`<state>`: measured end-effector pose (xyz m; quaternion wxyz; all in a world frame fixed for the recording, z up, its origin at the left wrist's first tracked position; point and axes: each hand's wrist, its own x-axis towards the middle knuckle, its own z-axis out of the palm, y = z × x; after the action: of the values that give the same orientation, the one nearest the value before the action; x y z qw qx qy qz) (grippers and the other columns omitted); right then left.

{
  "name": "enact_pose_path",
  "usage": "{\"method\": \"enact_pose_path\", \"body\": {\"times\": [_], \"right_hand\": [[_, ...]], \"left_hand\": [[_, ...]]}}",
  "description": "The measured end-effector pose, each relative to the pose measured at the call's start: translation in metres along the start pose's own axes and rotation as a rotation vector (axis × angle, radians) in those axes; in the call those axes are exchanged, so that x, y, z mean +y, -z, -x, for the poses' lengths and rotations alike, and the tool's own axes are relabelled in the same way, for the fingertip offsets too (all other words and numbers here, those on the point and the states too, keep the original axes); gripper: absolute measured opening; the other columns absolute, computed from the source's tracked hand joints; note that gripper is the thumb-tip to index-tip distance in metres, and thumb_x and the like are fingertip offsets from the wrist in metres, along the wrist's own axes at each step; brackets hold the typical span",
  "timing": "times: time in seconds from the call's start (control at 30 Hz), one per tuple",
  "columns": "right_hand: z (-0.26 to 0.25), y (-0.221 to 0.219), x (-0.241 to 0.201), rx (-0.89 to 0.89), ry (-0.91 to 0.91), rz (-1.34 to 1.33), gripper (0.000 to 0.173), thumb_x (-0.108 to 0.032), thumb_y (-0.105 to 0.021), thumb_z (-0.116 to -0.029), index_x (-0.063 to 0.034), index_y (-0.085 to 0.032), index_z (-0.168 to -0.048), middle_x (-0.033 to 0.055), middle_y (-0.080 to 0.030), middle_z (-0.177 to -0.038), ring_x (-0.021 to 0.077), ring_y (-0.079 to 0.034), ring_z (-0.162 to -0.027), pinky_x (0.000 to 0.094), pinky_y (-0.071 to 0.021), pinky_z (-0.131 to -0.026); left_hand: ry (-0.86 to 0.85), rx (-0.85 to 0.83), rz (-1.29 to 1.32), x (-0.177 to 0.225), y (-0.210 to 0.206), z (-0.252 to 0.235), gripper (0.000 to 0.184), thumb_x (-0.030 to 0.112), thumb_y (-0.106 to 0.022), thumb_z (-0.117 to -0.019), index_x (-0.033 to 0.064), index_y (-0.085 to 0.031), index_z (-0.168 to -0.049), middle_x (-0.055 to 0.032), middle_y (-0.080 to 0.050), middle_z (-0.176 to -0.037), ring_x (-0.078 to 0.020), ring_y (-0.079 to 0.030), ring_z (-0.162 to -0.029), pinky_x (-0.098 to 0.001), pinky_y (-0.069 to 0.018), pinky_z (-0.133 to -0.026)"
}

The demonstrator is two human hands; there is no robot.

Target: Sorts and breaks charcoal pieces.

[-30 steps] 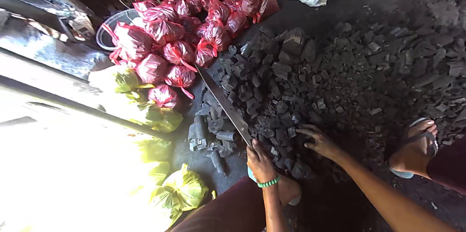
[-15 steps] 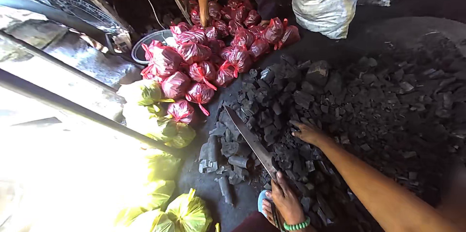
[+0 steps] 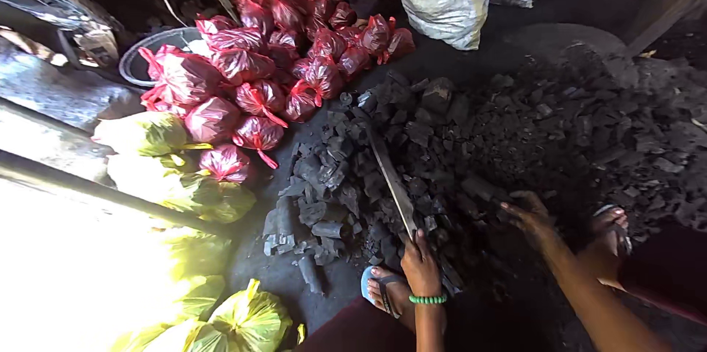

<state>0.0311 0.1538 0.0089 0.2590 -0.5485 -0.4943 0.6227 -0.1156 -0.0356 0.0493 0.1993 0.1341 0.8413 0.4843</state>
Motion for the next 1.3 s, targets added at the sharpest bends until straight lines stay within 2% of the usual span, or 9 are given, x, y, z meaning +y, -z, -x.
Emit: {"method": "enact_pose_path", "body": {"times": [0.27,0.43,0.53,0.63,0.73,0.9,1.03,1.13,1.3], "right_hand": [[0.015,0.077,0.073,0.023,0.045,0.535,0.031,0.011,-0.07,-0.0883,0.0116,-0.065,-0.119,0.0295,-0.066,-0.118,0.0376,-0.065,-0.109,0.0504,-0.0517,-0.097],[0.019,0.067,0.065,0.034,0.099,0.697,0.027,0.006,-0.069,-0.0917,0.0078,-0.067,-0.119,0.0293,-0.066,-0.121,0.0436,-0.064,-0.115,0.0584,-0.0478,-0.102],[0.022,0.066,0.067,0.045,0.121,0.665,0.026,0.008,-0.07,-0.0899,0.0073,-0.068,-0.116,0.0285,-0.068,-0.116,0.0426,-0.065,-0.111,0.059,-0.0491,-0.099],[0.022,0.066,0.061,0.025,0.06,0.657,0.027,0.006,-0.07,-0.0915,0.0057,-0.067,-0.118,0.0264,-0.068,-0.117,0.0407,-0.065,-0.111,0.0568,-0.0504,-0.098],[0.019,0.067,0.062,0.022,0.001,0.676,0.03,0.004,-0.07,-0.0925,0.0035,-0.067,-0.122,0.0259,-0.067,-0.122,0.0412,-0.064,-0.115,0.0574,-0.0489,-0.101],[0.017,0.065,0.069,0.066,0.021,0.525,0.032,0.005,-0.074,-0.0894,0.0062,-0.066,-0.12,0.028,-0.067,-0.119,0.0414,-0.064,-0.112,0.0577,-0.0491,-0.099],[0.021,0.046,0.053,0.014,0.056,0.637,0.031,0.003,-0.073,-0.0906,0.0064,-0.065,-0.121,0.0288,-0.066,-0.121,0.0438,-0.063,-0.116,0.0596,-0.048,-0.101],[0.022,0.04,0.053,0.011,0.069,0.754,0.029,0.0,-0.073,-0.0918,0.0037,-0.067,-0.12,0.0283,-0.066,-0.122,0.0464,-0.062,-0.118,0.0638,-0.0477,-0.101],[0.027,0.035,0.051,0.024,0.063,0.826,0.028,-0.005,-0.073,-0.0936,0.0018,-0.068,-0.12,0.0256,-0.066,-0.125,0.0444,-0.062,-0.12,0.0613,-0.0472,-0.103]], "left_hand": [[-0.036,-0.582,-0.396,0.025,-0.03,0.035,0.042,0.026,-0.044,-0.1109,-0.0083,-0.065,-0.12,-0.0266,-0.07,-0.101,-0.0412,-0.069,-0.099,-0.0552,-0.0516,-0.092],[-0.646,-0.142,-0.02,0.045,-0.038,0.065,0.03,0.015,-0.054,-0.1021,-0.0105,-0.067,-0.093,-0.0121,-0.06,-0.06,-0.0215,-0.061,-0.051,-0.0343,-0.0534,-0.052],[-0.766,-0.045,0.16,0.038,-0.052,0.075,0.03,0.017,-0.048,-0.1041,-0.0061,-0.064,-0.093,-0.0085,-0.062,-0.067,-0.0122,-0.062,-0.058,-0.0236,-0.0559,-0.059],[-0.274,-0.452,-0.388,-0.006,-0.06,0.095,0.035,0.017,-0.05,-0.1064,-0.0102,-0.065,-0.123,-0.0256,-0.072,-0.092,-0.0372,-0.074,-0.085,-0.048,-0.059,-0.081],[0.258,-0.921,-0.827,-0.02,-0.072,0.085,0.045,0.029,-0.034,-0.1126,0.0058,-0.048,-0.148,-0.0227,-0.064,-0.133,-0.0389,-0.063,-0.123,-0.0553,-0.0493,-0.102],[-0.013,-0.671,-0.619,0.028,-0.055,0.077,0.043,0.026,-0.039,-0.1121,-0.0029,-0.057,-0.139,-0.0257,-0.071,-0.11,-0.041,-0.07,-0.106,-0.0537,-0.0529,-0.095],[-0.597,-0.175,-0.169,0.03,-0.051,0.082,0.027,0.01,-0.057,-0.1001,-0.0143,-0.068,-0.102,-0.0192,-0.066,-0.066,-0.0325,-0.068,-0.058,-0.0439,-0.0571,-0.058],[-0.788,-0.069,-0.023,0.024,-0.058,0.083,0.021,0.008,-0.056,-0.0963,-0.0099,-0.067,-0.093,-0.0154,-0.066,-0.07,-0.0247,-0.067,-0.061,-0.0334,-0.0576,-0.061],[0.057,-0.904,-0.827,-0.009,-0.066,0.086,0.045,0.028,-0.035,-0.1126,0.0029,-0.049,-0.147,-0.0245,-0.066,-0.127,-0.0399,-0.064,-0.12,-0.0539,-0.0498,-0.102]]}}
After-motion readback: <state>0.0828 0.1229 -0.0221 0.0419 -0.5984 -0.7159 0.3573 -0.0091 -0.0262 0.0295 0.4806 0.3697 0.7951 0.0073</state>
